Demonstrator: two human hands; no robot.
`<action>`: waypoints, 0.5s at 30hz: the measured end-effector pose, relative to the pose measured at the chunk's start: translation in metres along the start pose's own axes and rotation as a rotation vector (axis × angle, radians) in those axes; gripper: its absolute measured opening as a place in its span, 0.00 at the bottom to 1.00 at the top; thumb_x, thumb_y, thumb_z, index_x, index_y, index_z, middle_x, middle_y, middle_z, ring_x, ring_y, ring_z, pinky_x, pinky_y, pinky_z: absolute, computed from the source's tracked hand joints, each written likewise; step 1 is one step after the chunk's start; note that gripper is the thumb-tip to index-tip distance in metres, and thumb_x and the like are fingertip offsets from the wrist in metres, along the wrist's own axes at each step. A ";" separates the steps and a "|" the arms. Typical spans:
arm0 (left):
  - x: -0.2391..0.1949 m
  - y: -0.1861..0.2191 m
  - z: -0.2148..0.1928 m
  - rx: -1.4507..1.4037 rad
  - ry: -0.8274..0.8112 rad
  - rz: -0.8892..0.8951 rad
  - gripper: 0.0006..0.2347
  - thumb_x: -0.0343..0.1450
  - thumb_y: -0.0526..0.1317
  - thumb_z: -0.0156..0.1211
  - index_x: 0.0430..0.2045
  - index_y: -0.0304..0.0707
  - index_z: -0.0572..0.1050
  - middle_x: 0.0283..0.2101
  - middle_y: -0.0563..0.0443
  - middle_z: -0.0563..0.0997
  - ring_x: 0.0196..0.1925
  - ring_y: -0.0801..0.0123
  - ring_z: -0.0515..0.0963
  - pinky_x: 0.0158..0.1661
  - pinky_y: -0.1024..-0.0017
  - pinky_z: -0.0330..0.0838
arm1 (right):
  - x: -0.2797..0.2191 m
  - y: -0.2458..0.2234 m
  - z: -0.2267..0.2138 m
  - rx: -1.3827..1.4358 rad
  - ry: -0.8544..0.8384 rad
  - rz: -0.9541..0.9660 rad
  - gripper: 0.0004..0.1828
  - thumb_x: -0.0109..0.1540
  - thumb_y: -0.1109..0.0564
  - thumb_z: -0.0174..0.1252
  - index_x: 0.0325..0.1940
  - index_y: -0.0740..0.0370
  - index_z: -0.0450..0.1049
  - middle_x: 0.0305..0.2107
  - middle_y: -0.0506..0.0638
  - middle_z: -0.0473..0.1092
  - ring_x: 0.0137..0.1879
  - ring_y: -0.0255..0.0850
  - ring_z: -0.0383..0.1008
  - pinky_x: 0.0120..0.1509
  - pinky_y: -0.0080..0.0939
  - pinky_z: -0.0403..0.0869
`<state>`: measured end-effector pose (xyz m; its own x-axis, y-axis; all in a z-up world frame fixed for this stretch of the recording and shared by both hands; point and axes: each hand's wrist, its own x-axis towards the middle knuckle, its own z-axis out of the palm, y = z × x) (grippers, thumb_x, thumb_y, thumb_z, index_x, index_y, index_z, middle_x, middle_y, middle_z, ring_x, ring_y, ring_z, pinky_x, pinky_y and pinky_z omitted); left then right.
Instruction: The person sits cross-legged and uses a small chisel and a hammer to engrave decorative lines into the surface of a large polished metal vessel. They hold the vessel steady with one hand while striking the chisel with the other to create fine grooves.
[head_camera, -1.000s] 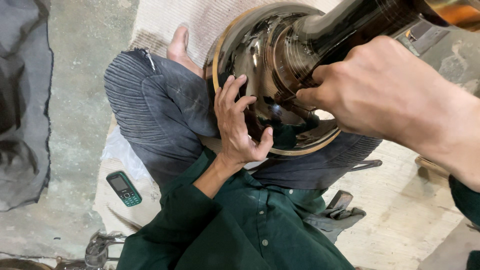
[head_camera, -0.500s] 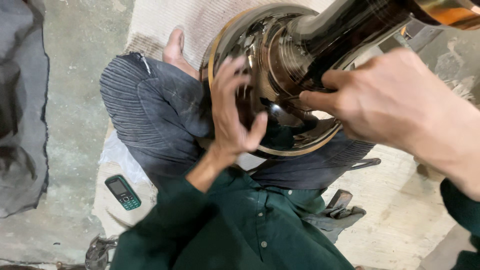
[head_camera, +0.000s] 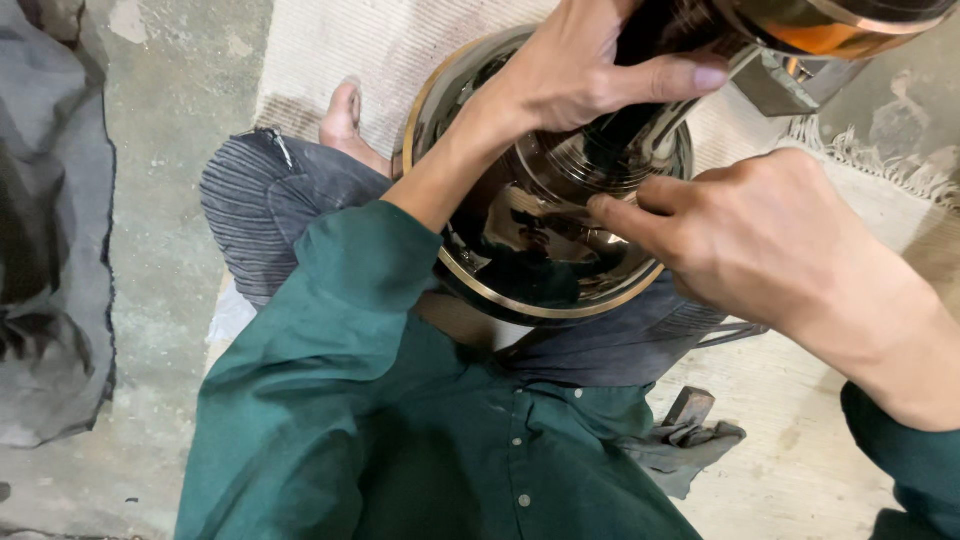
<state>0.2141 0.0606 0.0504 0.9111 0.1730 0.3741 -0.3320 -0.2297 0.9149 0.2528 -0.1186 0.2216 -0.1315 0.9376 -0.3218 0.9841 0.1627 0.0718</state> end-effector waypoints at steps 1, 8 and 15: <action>-0.001 -0.003 0.003 -0.018 0.004 -0.006 0.35 0.72 0.65 0.65 0.59 0.30 0.70 0.57 0.37 0.79 0.61 0.52 0.79 0.62 0.58 0.74 | -0.002 0.001 0.002 0.006 -0.017 0.002 0.25 0.57 0.56 0.60 0.59 0.44 0.79 0.30 0.39 0.75 0.26 0.38 0.76 0.25 0.41 0.72; -0.018 -0.011 0.001 0.126 0.009 0.036 0.34 0.75 0.64 0.60 0.63 0.30 0.65 0.61 0.35 0.73 0.64 0.52 0.75 0.66 0.58 0.71 | -0.004 0.003 0.005 0.037 0.008 -0.082 0.26 0.55 0.55 0.59 0.58 0.46 0.80 0.34 0.43 0.78 0.28 0.38 0.78 0.22 0.41 0.72; -0.030 -0.008 0.000 0.163 0.013 -0.083 0.39 0.72 0.68 0.58 0.64 0.29 0.64 0.55 0.32 0.75 0.57 0.49 0.78 0.55 0.56 0.74 | 0.014 0.005 -0.016 0.088 -0.420 -0.038 0.15 0.62 0.46 0.55 0.51 0.41 0.79 0.28 0.43 0.74 0.25 0.41 0.77 0.25 0.45 0.75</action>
<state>0.1898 0.0575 0.0318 0.9302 0.2102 0.3010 -0.2107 -0.3657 0.9066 0.2541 -0.1001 0.2329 -0.1254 0.7218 -0.6806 0.9883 0.1508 -0.0223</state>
